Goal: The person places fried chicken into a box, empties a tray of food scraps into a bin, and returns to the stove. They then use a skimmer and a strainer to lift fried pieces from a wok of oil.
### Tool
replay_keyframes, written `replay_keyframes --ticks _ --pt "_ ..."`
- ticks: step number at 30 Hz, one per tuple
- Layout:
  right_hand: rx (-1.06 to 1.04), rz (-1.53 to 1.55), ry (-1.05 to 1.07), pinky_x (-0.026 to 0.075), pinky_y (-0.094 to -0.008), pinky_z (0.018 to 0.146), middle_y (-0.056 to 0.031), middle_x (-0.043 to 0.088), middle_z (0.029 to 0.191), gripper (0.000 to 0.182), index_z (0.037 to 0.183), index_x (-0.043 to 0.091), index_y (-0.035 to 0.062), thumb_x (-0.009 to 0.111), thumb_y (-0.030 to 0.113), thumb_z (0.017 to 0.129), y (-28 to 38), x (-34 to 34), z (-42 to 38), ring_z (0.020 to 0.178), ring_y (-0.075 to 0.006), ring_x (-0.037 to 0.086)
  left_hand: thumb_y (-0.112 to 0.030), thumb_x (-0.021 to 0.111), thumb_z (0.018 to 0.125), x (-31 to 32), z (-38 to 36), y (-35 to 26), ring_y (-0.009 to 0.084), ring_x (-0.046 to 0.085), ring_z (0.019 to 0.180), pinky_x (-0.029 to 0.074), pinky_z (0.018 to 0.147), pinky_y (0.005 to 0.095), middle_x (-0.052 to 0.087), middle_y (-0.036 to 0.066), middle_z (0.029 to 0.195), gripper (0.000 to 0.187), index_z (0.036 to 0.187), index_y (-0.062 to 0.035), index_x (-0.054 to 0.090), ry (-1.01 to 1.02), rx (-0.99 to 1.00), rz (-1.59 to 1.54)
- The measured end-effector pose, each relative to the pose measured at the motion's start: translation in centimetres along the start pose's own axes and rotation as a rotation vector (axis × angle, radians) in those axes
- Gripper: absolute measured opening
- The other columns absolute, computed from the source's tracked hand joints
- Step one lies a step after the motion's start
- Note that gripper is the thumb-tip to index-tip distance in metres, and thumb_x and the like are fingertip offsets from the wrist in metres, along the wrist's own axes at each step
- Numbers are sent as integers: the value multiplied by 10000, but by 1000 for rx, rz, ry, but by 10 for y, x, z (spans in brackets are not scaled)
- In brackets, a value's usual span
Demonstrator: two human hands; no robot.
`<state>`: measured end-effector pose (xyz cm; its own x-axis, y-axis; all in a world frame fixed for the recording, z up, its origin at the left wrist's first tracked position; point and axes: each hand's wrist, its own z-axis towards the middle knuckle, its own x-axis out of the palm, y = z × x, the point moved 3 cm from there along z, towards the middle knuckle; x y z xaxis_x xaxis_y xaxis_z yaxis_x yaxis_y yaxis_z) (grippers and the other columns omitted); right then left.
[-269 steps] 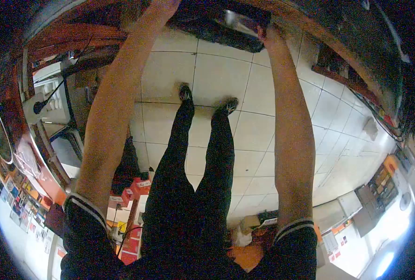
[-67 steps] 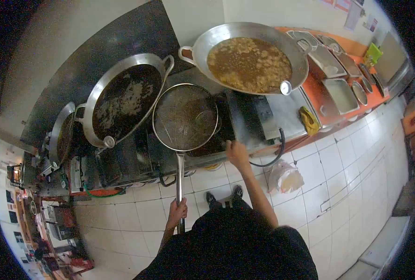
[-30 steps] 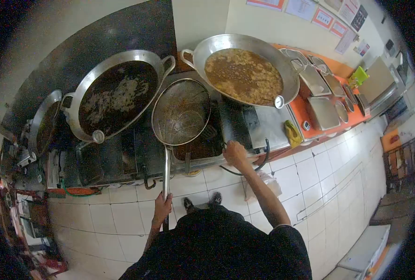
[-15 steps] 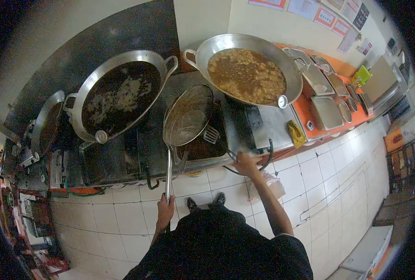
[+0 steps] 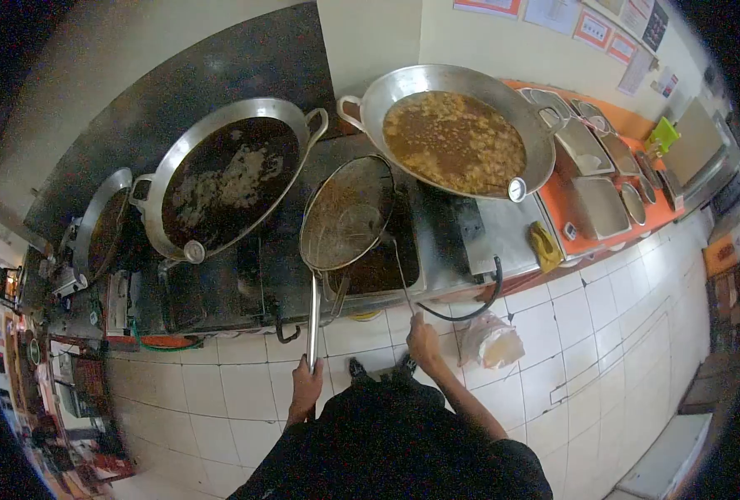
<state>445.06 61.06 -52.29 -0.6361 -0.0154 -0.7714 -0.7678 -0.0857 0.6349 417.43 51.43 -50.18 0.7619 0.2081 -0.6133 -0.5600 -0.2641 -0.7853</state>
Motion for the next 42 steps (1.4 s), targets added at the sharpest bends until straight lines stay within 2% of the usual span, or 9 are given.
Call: replay_keyframes --ticks 8,12,16,20,21,24,30,36,42 --pt "83 8 -68 361 -475 473 -253 521 617 140 847 458 -47 433 89 867 70 -70 8 544 -420 509 -232 502 849 -4 -8 -6 397 556 551 416 472 445 533 216 568 260 847 20 439 31 -52 80" --pt "-136 113 -244 317 -474 434 -243 479 557 130 848 438 -30 425 95 881 116 -105 40 492 -418 469 -214 482 856 -8 -7 -18 405 555 559 419 479 466 534 225 572 238 846 13 413 19 -85 168" --pt "-190 56 -134 303 -476 429 -242 462 535 134 863 430 -36 426 97 883 97 -94 59 487 -418 455 -219 488 850 1 0 -16 413 553 567 429 491 478 534 233 570 255 845 24 411 -6 -89 166" --pt "-347 41 -229 315 -471 417 -237 485 544 169 842 440 -41 410 117 895 107 -94 57 479 -408 473 -224 488 846 6 -10 -12 425 548 572 434 499 480 539 245 581 265 889 29 421 -26 -106 155" --pt "-272 89 -117 321 -469 419 -236 491 548 189 865 443 -54 411 130 896 99 -88 60 468 -406 469 -222 486 847 5 -12 -15 426 548 572 434 499 481 540 247 585 269 903 33 425 -23 -107 147" --pt "-259 149 -191 309 -461 400 -247 438 506 109 913 403 -38 452 30 844 98 -90 59 450 -428 446 -220 485 845 3 -5 -17 425 548 566 434 497 482 543 246 587 279 928 41 431 -29 -111 147" --pt "-265 158 -261 292 -462 402 -244 425 501 113 907 407 -56 441 38 855 104 -88 52 446 -425 441 -233 496 838 11 -7 -9 427 543 550 428 490 479 537 237 566 305 931 51 440 -82 -89 128" --pt "-263 148 -158 332 -460 413 -247 456 522 97 883 414 -62 431 25 845 85 -73 49 475 -422 479 -255 506 835 8 -8 -15 409 556 562 424 494 461 537 230 571 321 898 58 475 -52 -119 42" --pt "-113 -171 -157 435 -456 502 -234 554 698 356 1127 393 -49 434 -15 775 62 -42 87 579 -390 552 -256 527 828 14 -17 3 397 562 588 419 499 435 543 218 596 285 811 27 500 -9 -123 -101"
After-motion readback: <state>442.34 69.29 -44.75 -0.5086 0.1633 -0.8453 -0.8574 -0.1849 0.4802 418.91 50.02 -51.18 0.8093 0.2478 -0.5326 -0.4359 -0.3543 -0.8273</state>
